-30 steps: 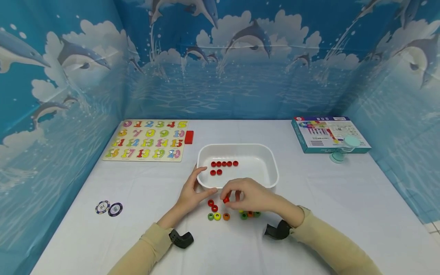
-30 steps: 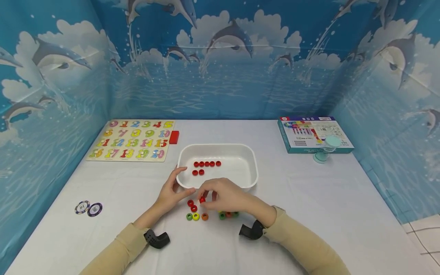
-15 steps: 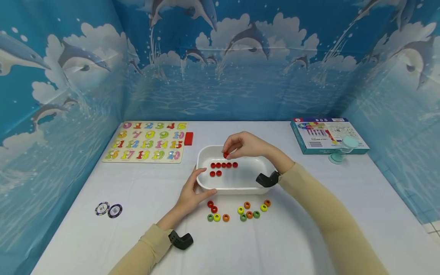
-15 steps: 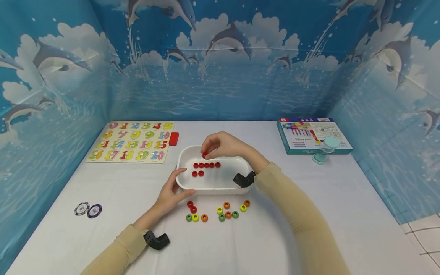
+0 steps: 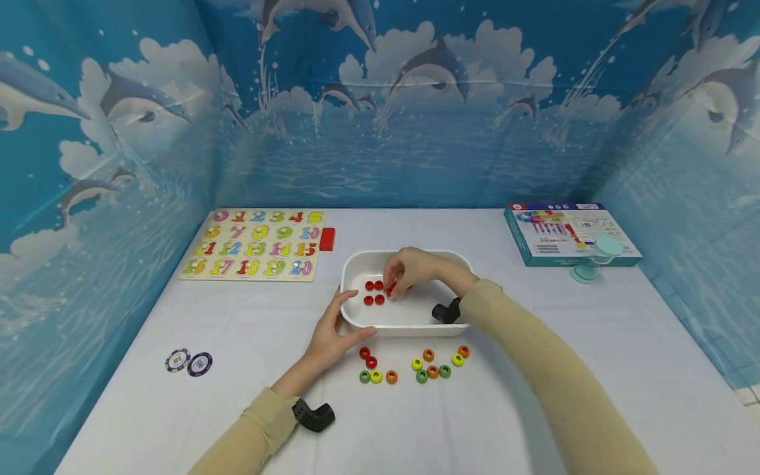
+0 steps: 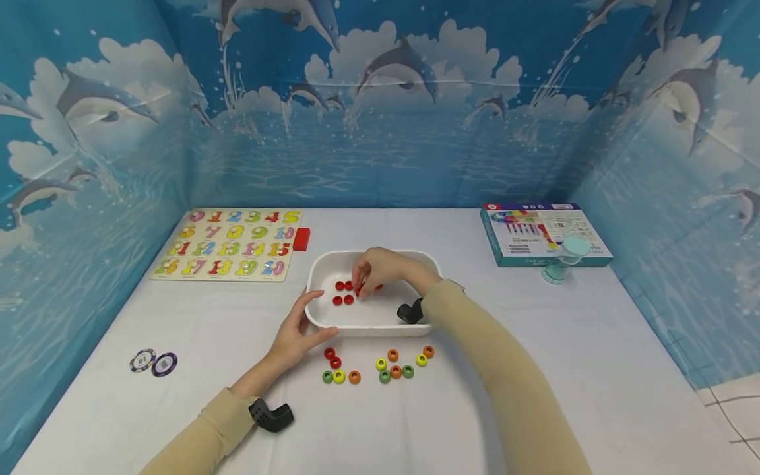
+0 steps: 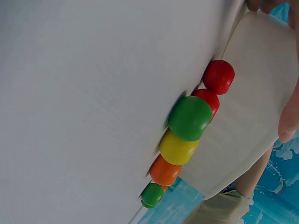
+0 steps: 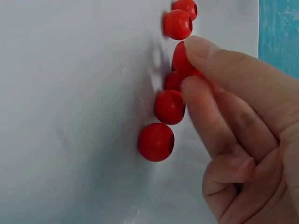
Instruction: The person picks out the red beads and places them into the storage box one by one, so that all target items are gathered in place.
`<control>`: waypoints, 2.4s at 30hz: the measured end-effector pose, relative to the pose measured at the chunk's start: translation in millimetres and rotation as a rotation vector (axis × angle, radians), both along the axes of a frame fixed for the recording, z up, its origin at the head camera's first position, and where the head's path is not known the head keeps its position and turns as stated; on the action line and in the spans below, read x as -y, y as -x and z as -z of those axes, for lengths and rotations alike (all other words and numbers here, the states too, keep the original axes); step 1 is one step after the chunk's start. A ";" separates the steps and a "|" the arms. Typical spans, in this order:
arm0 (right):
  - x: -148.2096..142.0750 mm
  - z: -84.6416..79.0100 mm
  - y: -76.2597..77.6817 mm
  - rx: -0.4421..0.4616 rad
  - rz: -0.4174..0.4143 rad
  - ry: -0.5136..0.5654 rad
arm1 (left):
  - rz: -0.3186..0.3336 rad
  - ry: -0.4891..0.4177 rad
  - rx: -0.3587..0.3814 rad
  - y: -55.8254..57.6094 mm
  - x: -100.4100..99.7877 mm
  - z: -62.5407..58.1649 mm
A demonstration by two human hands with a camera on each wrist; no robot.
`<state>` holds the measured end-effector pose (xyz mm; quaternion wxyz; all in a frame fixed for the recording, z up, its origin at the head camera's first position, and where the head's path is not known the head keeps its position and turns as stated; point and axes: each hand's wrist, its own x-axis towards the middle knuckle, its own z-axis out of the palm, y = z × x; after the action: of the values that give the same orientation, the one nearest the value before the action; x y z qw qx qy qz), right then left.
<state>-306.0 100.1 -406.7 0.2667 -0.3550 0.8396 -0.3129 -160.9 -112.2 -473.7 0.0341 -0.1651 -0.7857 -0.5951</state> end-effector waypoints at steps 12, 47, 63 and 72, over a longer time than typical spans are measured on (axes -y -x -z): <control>3.8 -7.6 -7.8 -0.039 -0.048 -0.016 | -0.007 0.010 -0.020 -0.3 -0.6 0.3; 14.0 32.1 -163.1 -0.482 0.080 0.259 | 0.034 -0.016 -0.045 -13.7 -2.7 -31.5; 19.5 34.1 -164.9 -0.526 0.103 0.144 | 0.035 -0.039 -0.052 -2.9 0.3 -9.8; -4.0 -31.5 -158.9 -0.309 -0.026 0.136 | 0.029 -0.027 -0.044 -8.4 -1.9 -21.1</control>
<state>-147.1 104.1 -375.2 0.1140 -0.4267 0.8430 -0.3072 -152.5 -110.3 -452.6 0.0451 -0.1892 -0.7742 -0.6023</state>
